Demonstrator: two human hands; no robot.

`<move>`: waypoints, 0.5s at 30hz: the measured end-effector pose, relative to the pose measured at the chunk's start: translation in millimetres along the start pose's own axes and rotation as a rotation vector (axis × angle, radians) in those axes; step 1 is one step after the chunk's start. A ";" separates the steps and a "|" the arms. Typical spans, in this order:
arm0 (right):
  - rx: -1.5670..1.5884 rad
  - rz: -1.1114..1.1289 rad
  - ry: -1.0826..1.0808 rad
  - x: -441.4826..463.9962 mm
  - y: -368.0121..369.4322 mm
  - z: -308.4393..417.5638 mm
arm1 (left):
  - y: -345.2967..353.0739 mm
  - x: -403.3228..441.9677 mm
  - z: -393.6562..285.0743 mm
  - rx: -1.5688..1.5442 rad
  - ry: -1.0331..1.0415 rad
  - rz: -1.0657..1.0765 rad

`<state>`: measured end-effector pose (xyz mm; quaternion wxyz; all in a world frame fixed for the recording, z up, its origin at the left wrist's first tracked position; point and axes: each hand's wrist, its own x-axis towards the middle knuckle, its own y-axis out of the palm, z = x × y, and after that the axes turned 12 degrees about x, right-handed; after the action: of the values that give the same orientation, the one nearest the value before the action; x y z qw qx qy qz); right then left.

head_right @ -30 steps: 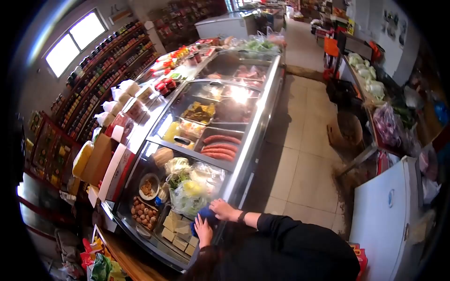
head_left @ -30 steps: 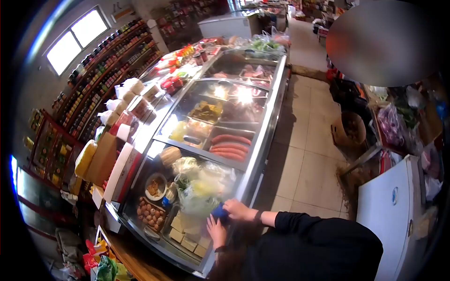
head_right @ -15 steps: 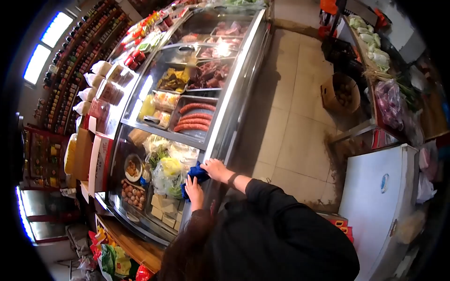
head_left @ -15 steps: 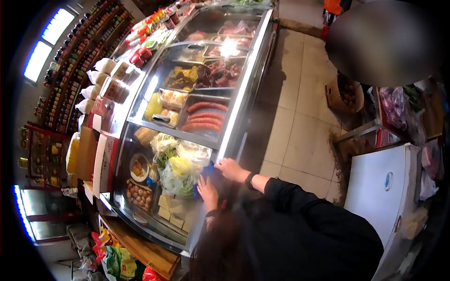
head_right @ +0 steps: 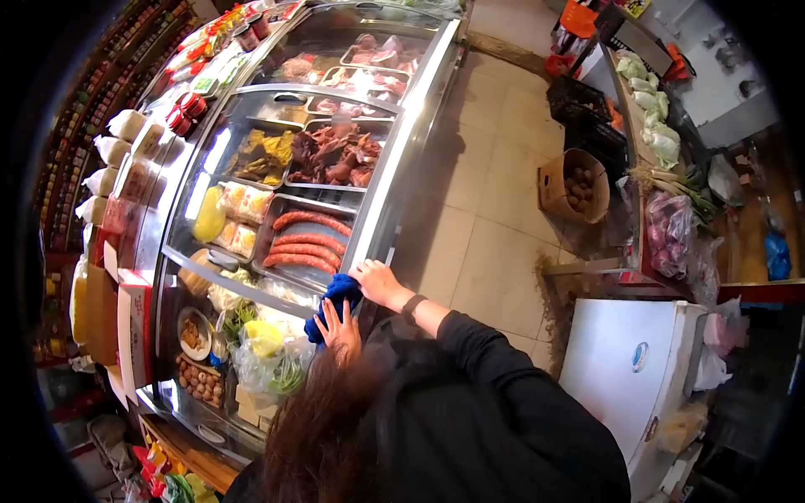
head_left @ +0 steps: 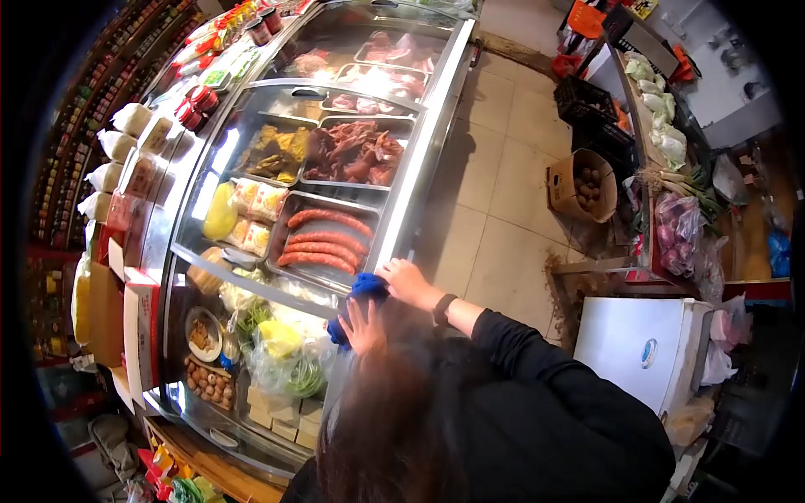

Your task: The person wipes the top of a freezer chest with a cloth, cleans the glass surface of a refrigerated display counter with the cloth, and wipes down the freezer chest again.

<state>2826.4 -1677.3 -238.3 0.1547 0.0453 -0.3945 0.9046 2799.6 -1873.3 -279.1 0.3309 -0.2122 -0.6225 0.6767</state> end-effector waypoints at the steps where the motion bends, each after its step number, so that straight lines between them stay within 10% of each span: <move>1: 0.015 -0.022 0.028 5.3 -3.0 -7.7 | -3.2 16.6 -1.8 0.000 0.029 -0.004; 15: 0.036 -0.271 0.360 107.1 -120.9 -161.8 | -11.1 259.6 -115.5 -0.090 0.287 0.015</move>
<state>2769.5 -1455.9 -242.5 0.3420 -0.0617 -0.3344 0.8760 2703.1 -1607.3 -251.4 0.4015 -0.3263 -0.5970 0.6132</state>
